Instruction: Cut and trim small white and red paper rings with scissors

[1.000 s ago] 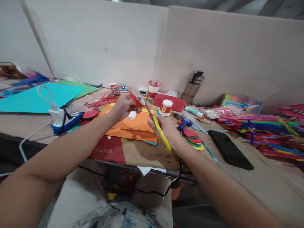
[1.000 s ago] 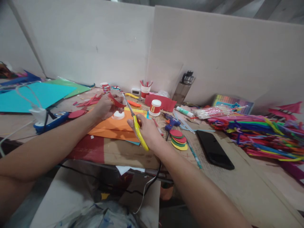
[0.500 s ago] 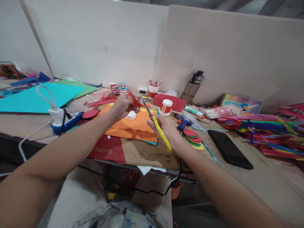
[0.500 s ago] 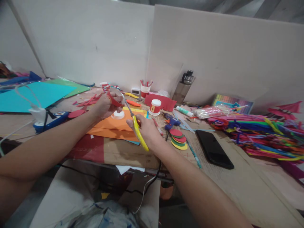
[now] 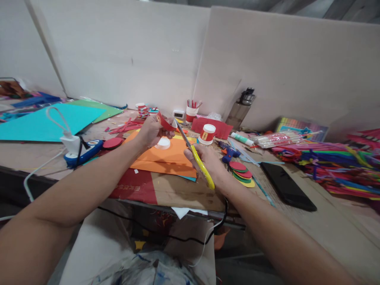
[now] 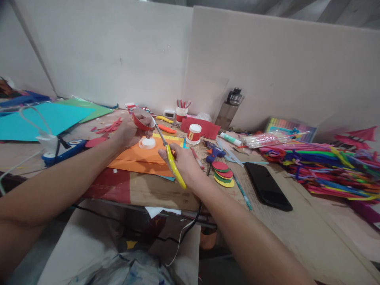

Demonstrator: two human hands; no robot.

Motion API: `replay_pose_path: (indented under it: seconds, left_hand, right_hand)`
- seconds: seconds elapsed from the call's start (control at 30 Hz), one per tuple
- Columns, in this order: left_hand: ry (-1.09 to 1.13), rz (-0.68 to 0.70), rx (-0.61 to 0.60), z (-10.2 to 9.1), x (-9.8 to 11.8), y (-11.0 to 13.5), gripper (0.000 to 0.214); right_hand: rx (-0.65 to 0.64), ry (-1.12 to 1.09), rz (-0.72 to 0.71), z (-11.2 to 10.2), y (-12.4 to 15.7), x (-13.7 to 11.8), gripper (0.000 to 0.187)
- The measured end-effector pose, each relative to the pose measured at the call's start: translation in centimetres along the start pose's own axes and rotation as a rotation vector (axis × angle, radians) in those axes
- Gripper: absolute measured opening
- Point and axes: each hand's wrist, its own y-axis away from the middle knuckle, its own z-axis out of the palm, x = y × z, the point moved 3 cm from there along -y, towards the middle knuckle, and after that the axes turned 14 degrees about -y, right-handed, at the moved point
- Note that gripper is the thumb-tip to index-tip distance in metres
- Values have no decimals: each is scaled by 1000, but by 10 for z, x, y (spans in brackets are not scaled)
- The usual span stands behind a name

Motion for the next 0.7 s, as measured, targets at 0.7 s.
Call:
replay_pose_path:
  seconds: [0.7]
  left_hand:
    - [13, -82, -43, 7, -3, 3, 30]
  right_hand:
    - [29, 2, -10, 2, -1, 5, 44]
